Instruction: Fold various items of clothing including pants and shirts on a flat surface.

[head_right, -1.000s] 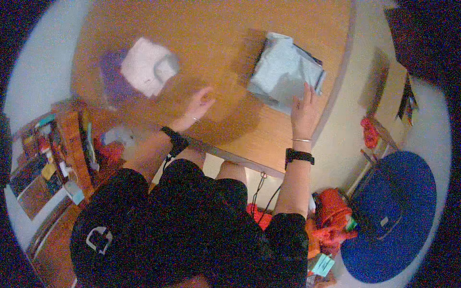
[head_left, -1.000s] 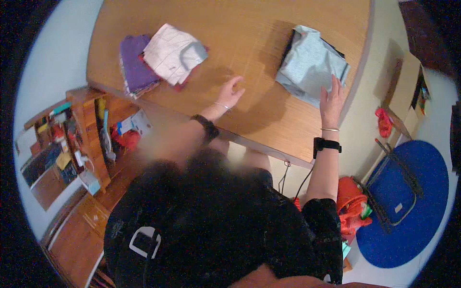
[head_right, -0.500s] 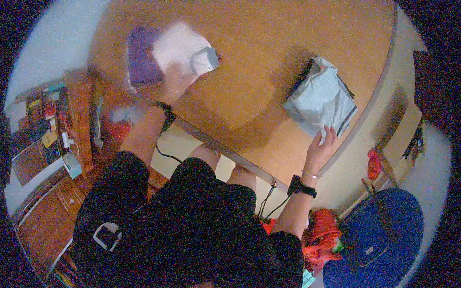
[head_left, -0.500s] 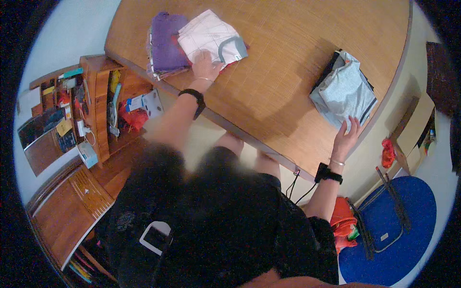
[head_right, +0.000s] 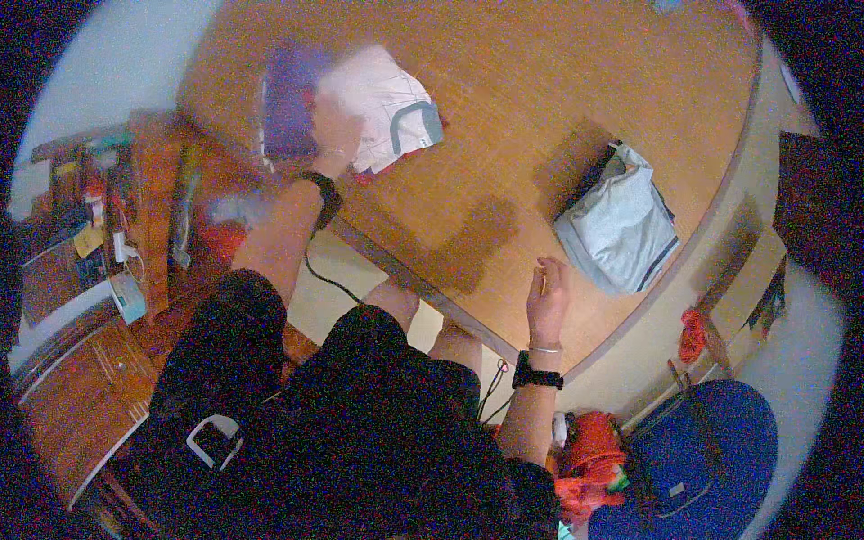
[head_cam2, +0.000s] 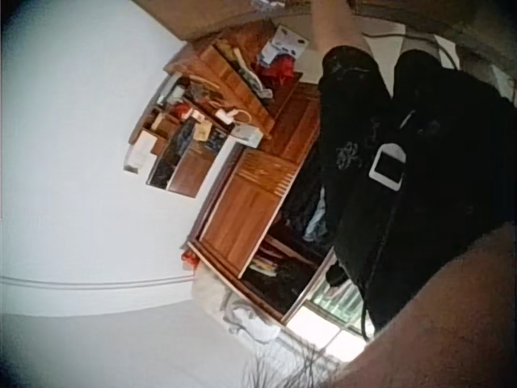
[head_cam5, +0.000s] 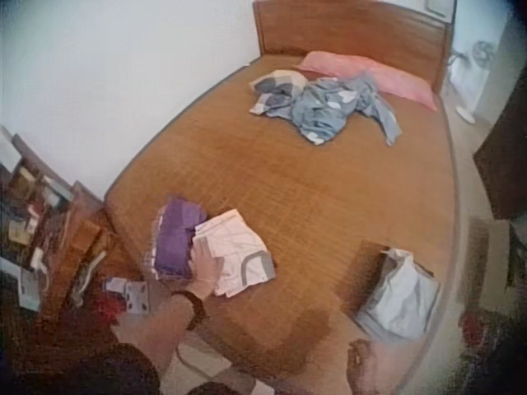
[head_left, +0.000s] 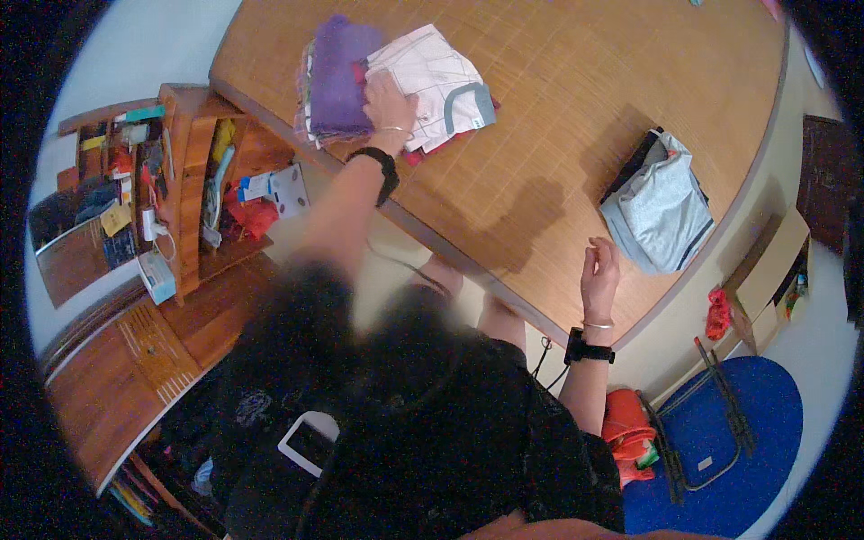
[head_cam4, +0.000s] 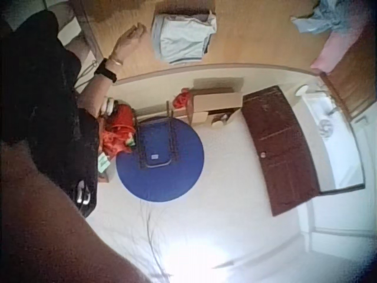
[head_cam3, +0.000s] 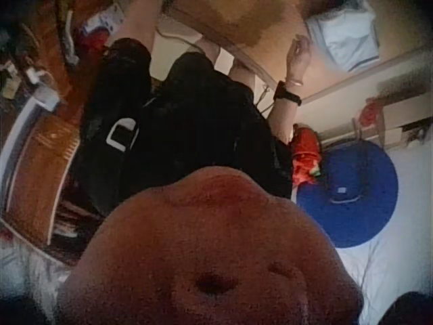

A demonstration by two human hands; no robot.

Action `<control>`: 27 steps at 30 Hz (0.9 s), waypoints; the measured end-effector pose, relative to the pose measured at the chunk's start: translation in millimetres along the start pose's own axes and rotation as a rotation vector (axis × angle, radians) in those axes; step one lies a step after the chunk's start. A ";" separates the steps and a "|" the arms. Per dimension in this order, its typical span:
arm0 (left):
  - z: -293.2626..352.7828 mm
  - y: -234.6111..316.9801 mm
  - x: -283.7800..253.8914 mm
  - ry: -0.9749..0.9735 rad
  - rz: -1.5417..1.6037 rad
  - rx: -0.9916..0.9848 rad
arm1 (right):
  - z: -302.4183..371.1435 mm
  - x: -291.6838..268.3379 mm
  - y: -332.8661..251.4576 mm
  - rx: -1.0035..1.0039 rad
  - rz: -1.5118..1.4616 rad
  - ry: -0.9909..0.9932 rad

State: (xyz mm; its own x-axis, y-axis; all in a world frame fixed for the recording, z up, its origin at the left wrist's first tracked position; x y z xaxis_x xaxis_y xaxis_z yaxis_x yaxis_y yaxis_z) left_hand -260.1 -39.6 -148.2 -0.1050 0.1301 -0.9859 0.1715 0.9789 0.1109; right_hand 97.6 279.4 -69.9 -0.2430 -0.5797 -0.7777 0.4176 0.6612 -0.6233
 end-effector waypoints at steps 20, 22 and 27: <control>-26.8 -79.7 25.5 -0.113 0.493 -0.318 | 13.7 32.9 -14.7 -0.085 0.031 -0.161; -23.0 -61.7 8.8 -0.142 0.508 -0.277 | 14.8 33.5 -17.6 -0.118 0.015 -0.151; 21.2 15.0 -68.7 -0.034 0.666 0.003 | 13.2 38.5 -26.0 -0.182 0.060 -0.158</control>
State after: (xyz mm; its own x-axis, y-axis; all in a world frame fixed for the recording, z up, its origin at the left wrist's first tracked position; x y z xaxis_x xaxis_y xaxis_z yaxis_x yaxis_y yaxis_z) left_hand -229.6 -37.2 -81.5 0.0551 0.7016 -0.7105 0.1915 0.6909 0.6971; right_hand 88.9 233.6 -82.6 -0.0767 -0.5951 -0.8000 0.2592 0.7629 -0.5923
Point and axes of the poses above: each hand's wrist, its own z-axis away from the middle knuckle, its own x-axis out of the palm, y = z × x, the point moved 7 cm from there along -z, towards the middle knuckle, and after that the axes turned 6 degrees about z, right-handed, at the moved point
